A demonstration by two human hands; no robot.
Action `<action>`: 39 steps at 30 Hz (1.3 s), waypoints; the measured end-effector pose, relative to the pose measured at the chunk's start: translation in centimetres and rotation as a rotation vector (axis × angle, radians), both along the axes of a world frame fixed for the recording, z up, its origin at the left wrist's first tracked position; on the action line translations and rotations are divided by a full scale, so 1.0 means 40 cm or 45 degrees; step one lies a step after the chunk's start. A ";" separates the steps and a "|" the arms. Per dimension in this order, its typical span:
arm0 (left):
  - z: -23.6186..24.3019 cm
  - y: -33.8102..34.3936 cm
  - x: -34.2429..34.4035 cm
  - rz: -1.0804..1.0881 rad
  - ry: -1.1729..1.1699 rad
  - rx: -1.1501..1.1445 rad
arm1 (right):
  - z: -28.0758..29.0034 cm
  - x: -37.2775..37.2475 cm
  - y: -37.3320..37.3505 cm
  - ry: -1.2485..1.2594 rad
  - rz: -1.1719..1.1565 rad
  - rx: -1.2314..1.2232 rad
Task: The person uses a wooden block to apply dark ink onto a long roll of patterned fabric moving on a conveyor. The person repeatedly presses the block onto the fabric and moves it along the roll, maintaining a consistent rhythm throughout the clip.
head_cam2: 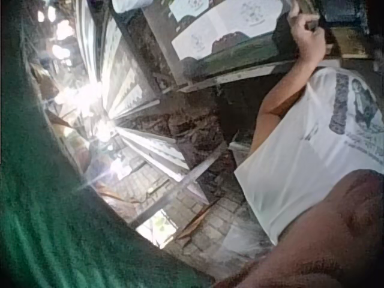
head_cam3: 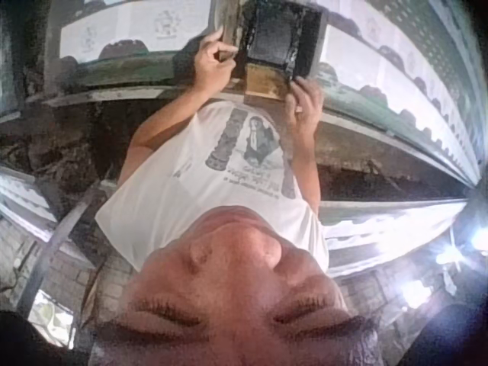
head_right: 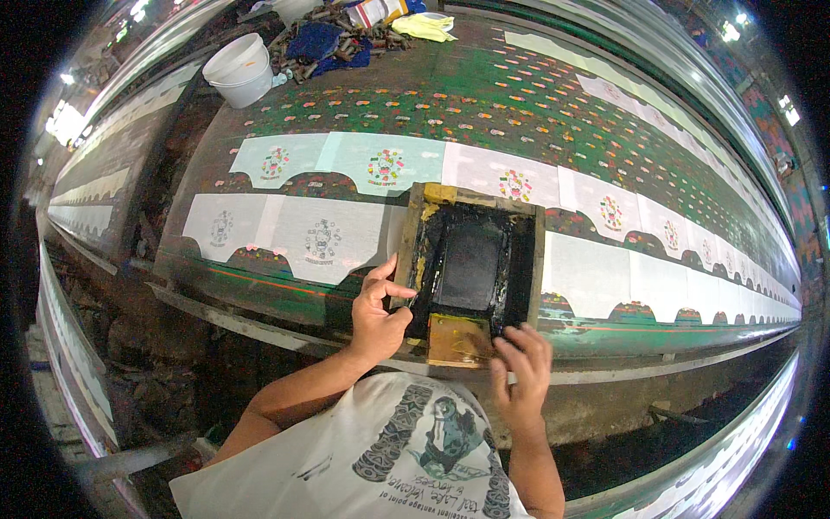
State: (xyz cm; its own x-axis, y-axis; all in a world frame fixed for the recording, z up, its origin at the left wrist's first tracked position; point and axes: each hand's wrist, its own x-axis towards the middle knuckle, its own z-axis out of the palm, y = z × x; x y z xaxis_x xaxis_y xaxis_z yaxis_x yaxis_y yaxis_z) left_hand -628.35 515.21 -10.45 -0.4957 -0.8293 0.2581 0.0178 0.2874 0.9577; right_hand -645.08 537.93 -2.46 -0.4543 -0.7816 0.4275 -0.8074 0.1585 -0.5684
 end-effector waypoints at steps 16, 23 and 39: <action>0.002 0.008 -0.017 0.029 -0.038 0.029 | 0.156 -0.011 -0.151 0.274 0.454 0.601; -0.014 0.004 -0.018 0.049 -0.024 -0.005 | 0.195 -0.165 -0.288 0.184 0.458 0.769; -0.020 0.005 -0.013 -0.026 -0.059 -0.014 | 0.118 -0.117 -0.301 0.227 0.389 0.451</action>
